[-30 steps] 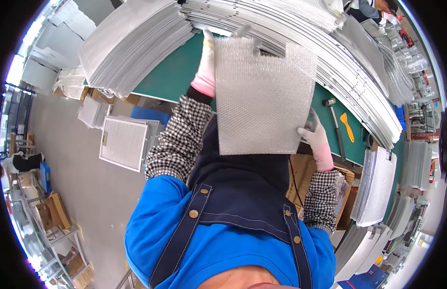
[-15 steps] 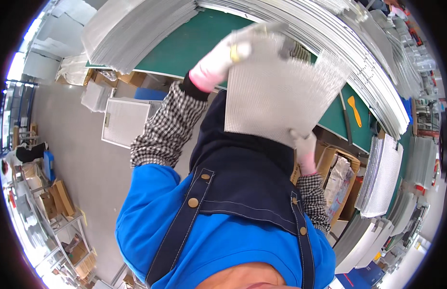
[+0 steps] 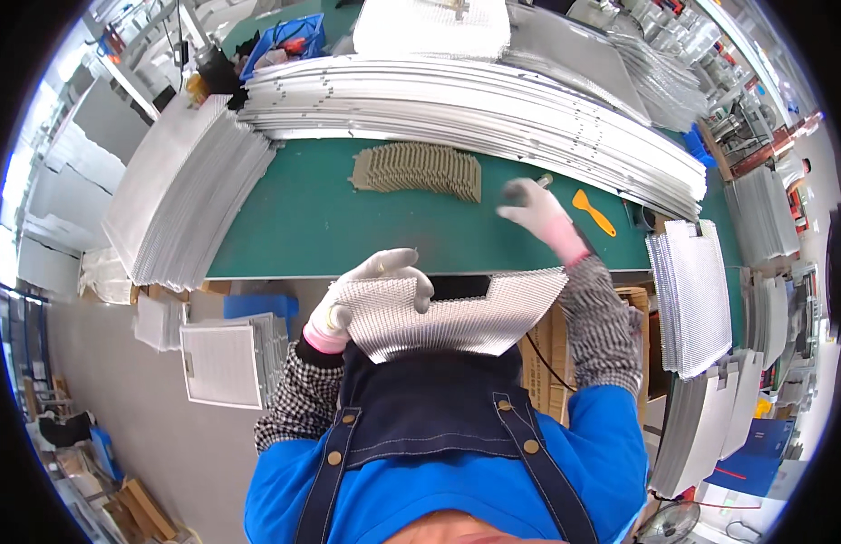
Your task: The person assembles air filters by inserting white mesh sheets into white frames. They use a handheld power tool to secure the mesh to the frame and then place the completed units into a stack. The process is repeated for multiple units throughout the clip.
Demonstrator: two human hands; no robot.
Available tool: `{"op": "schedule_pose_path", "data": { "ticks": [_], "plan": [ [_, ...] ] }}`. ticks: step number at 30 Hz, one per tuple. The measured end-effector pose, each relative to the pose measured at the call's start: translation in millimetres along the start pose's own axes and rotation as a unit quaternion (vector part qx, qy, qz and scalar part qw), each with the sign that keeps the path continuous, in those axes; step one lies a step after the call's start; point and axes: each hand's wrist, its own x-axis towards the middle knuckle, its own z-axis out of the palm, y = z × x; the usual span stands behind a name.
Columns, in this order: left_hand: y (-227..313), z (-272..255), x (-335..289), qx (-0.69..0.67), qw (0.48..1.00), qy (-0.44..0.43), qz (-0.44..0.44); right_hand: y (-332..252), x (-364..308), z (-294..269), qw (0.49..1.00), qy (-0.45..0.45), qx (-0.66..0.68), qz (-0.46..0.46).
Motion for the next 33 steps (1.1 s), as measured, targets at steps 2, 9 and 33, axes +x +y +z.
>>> {"op": "schedule_pose_path", "data": {
  "ticks": [2,9,33],
  "plan": [
    [-3.9,-6.4,3.8,-0.004,1.0,0.006,0.001,-3.3,32.1,35.3,0.994,0.046,-0.104,0.001],
    [-3.3,-31.4,14.3,-0.023,0.994,0.11,-0.01,19.5,12.5,48.6,0.982,0.142,-0.128,-0.01],
    [13.7,-28.1,27.8,0.029,0.981,0.183,-0.063,-186.5,-11.2,-53.7,0.907,-0.42,-0.021,0.026]
  ]
}}
